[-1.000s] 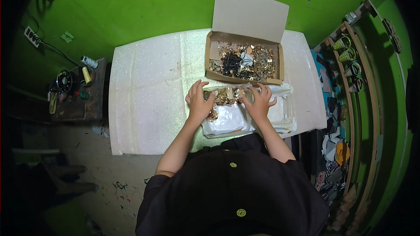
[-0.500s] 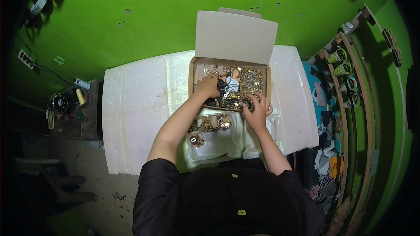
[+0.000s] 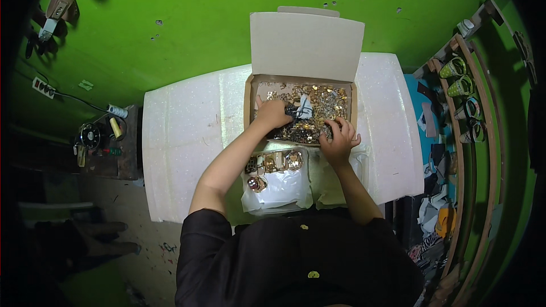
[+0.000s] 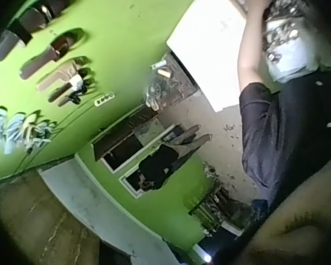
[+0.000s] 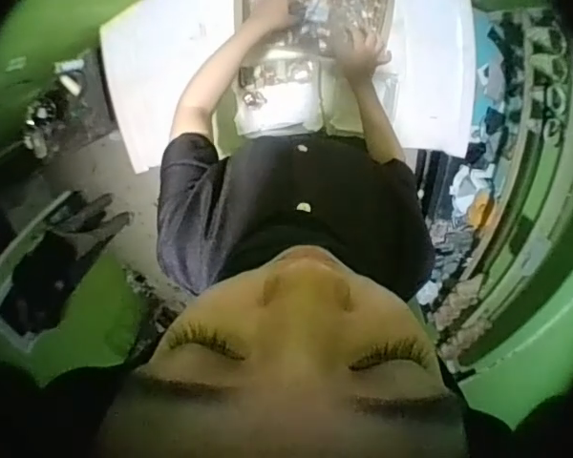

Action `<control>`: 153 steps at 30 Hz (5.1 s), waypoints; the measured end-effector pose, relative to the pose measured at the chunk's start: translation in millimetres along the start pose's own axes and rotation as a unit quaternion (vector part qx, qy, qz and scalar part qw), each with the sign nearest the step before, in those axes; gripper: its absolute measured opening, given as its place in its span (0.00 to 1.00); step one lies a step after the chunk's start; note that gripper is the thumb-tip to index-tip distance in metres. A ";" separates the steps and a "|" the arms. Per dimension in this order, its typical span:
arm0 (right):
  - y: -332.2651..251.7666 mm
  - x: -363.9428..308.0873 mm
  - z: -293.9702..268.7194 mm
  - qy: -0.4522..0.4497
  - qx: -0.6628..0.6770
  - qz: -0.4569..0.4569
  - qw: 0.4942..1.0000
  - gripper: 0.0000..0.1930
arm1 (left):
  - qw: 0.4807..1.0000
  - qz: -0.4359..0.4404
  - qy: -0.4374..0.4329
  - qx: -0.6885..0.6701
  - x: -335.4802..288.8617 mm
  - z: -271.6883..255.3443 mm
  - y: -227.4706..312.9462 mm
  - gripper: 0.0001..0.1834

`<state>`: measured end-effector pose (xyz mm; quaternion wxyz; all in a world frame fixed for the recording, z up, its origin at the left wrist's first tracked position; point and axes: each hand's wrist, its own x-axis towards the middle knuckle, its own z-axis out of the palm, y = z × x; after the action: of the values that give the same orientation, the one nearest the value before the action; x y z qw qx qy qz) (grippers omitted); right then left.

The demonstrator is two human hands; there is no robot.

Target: The person is sorting and organizing small metallic shoe accessories from a larger cardboard box into smaller containers.

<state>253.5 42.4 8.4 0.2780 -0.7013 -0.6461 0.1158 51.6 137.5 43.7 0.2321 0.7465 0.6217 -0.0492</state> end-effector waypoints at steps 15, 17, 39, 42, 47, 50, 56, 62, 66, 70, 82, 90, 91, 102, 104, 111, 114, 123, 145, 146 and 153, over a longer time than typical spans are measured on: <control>-14.9 3.6 -15.7 -0.022 0.010 -0.013 1.000 0.30 | 0.968 0.134 0.136 0.164 -47.6 -62.6 24.1 0.21; -25.5 12.3 -20.0 -0.048 0.030 -0.072 0.996 0.34 | 0.967 0.136 0.134 0.171 -48.3 -64.2 27.3 0.22; -17.9 26.9 21.8 -0.093 0.016 -0.009 0.996 0.16 | 0.990 0.067 0.127 0.000 4.4 -104.1 -34.0 0.28; -18.1 26.9 19.6 -0.086 0.029 0.000 0.996 0.16 | 0.992 0.054 0.111 -0.014 18.3 -80.7 -49.4 0.27; -20.6 26.6 21.8 -0.072 0.042 -0.008 0.997 0.16 | 0.922 0.105 0.281 0.244 39.2 -27.8 -85.7 0.23; -21.3 28.3 26.5 -0.062 0.035 -0.015 0.997 0.16 | 0.919 0.074 0.238 0.306 43.8 -7.8 -94.6 0.25; -16.8 27.8 28.0 -0.034 0.031 -0.025 0.999 0.15 | 0.937 0.079 0.172 0.294 18.3 -37.6 -63.9 0.31; -16.7 27.5 27.0 0.016 0.024 -0.037 0.999 0.14 | 0.989 0.028 0.072 0.129 -3.1 -25.3 -2.3 0.28; -18.1 30.1 28.5 0.033 0.041 -0.026 0.998 0.13 | 0.989 0.034 0.106 0.102 7.6 9.2 -12.1 0.24; -15.4 30.8 30.4 0.039 0.030 -0.027 0.998 0.13 | 0.991 0.022 0.121 -0.052 8.1 -1.0 -20.8 0.15; -14.9 29.6 32.3 0.062 0.035 -0.037 0.997 0.12 | 0.957 0.267 0.039 0.108 2.2 -5.6 -25.4 0.27; -13.5 31.0 33.0 0.053 0.039 -0.023 0.998 0.12 | 0.949 0.285 -0.050 0.127 16.9 20.3 -24.5 0.20; -13.2 31.5 32.7 0.053 0.040 -0.021 0.998 0.12 | 0.948 0.285 -0.052 0.128 16.5 18.3 -26.2 0.20; -13.7 31.6 29.8 0.047 0.050 -0.015 0.998 0.13 | 0.942 0.314 0.075 -0.087 1.9 -74.5 -21.2 0.12; -13.4 30.9 31.2 0.049 0.051 -0.017 0.997 0.13 | 0.953 0.267 0.081 -0.115 -0.7 -87.1 -24.1 0.10; -12.6 32.2 31.2 0.047 0.049 -0.011 0.998 0.13 | 0.936 0.232 0.165 -0.208 -13.1 -138.6 -35.9 0.13; -11.2 32.0 33.3 0.050 0.053 -0.012 0.997 0.13 | 0.920 0.218 0.189 -0.264 -12.9 -147.9 -41.1 0.12; -12.3 33.0 34.2 0.058 0.045 -0.008 0.997 0.14 | 0.956 0.192 0.176 0.133 11.5 -67.6 -76.1 0.16; -9.6 34.7 33.8 0.027 0.051 0.004 0.998 0.14 | 0.934 0.356 -0.010 -0.029 4.6 25.3 -10.6 0.10; -10.8 34.8 32.6 0.029 0.052 0.001 0.998 0.14 | 0.931 0.360 -0.017 -0.061 2.2 16.9 -9.5 0.10; -13.0 34.2 32.4 0.053 0.049 -0.003 0.997 0.15 | 0.933 0.330 0.016 -0.144 -8.2 -40.2 -1.8 0.09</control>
<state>230.5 83.5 -4.4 0.3458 -0.6904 -0.6259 0.1095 39.4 146.7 81.9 0.3303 0.8689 0.3439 0.1325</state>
